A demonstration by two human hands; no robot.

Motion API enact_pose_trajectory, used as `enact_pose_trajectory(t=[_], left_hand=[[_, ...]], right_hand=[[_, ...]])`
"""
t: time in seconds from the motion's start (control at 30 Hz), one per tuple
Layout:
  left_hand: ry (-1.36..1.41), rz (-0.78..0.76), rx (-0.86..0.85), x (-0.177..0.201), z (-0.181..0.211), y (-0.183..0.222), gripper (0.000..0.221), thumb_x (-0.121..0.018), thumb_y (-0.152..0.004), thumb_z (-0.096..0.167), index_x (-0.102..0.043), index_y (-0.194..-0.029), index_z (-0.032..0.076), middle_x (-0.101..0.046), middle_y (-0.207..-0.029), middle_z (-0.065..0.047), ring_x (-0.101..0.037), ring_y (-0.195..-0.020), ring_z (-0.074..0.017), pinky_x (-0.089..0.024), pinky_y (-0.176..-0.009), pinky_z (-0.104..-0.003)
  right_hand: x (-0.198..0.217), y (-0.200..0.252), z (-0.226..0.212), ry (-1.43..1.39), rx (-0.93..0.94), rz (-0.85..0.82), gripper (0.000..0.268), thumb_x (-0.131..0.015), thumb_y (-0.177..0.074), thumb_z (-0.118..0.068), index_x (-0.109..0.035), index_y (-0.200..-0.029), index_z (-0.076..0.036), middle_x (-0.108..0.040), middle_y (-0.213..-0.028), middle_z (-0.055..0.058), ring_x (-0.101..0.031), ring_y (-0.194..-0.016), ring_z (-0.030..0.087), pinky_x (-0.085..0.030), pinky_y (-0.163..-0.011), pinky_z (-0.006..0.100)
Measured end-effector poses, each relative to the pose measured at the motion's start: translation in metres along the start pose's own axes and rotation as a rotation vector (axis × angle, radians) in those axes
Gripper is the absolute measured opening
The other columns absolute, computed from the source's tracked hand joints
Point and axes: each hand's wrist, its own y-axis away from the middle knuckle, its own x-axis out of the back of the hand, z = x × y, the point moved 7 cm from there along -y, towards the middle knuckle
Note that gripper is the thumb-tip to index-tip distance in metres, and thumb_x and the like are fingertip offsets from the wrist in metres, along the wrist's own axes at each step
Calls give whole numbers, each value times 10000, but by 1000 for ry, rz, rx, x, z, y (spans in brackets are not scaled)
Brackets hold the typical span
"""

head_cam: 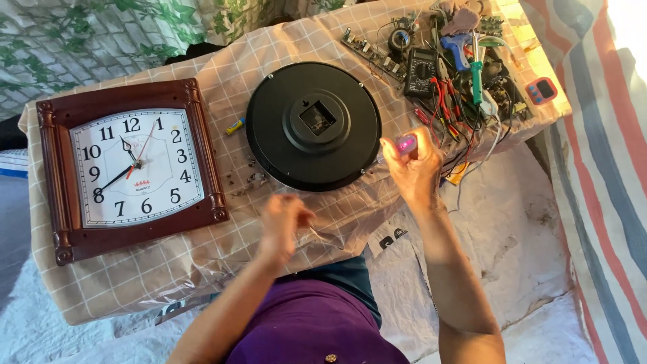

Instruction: Assembling a wall clock by fitting the back cover and securing it with a screwdriver.

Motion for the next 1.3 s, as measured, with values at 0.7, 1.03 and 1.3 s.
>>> enact_pose_trajectory(t=[0.7,1.03,1.3], left_hand=[[-687,-658,-912,-178,71,-11,169,-840,-807,292,-744,-938,243,-671,-751,-41,-729,-791,-301,-572,-692,-391],[-634,-739,-1042,-182,97,11,263,-841,-801,301,-693,-798,84,-673,-714,-167,-692,-771,-384,-548,-669,-440],[-582,-850,-945,-179,80,-10,296,-829,-851,328,-736,-1073,156,-726,-831,-124,-699,-848,-346,-570,-739,-414]], right_hand=[[48,-48,-104,-72,125,-395,267,-580,-1101,-314,-635,-1115,-53,-604,-821,116,-660,-696,291,-534,-574,359],[29,-36,-66,187,212,-209,417,-720,-1039,-458,-595,-990,-63,-613,-639,46,-573,-456,172,-471,-465,239],[41,-38,-83,-18,64,-530,301,-547,-1092,-305,-607,-1286,-83,-654,-1066,175,-698,-780,361,-557,-662,434]])
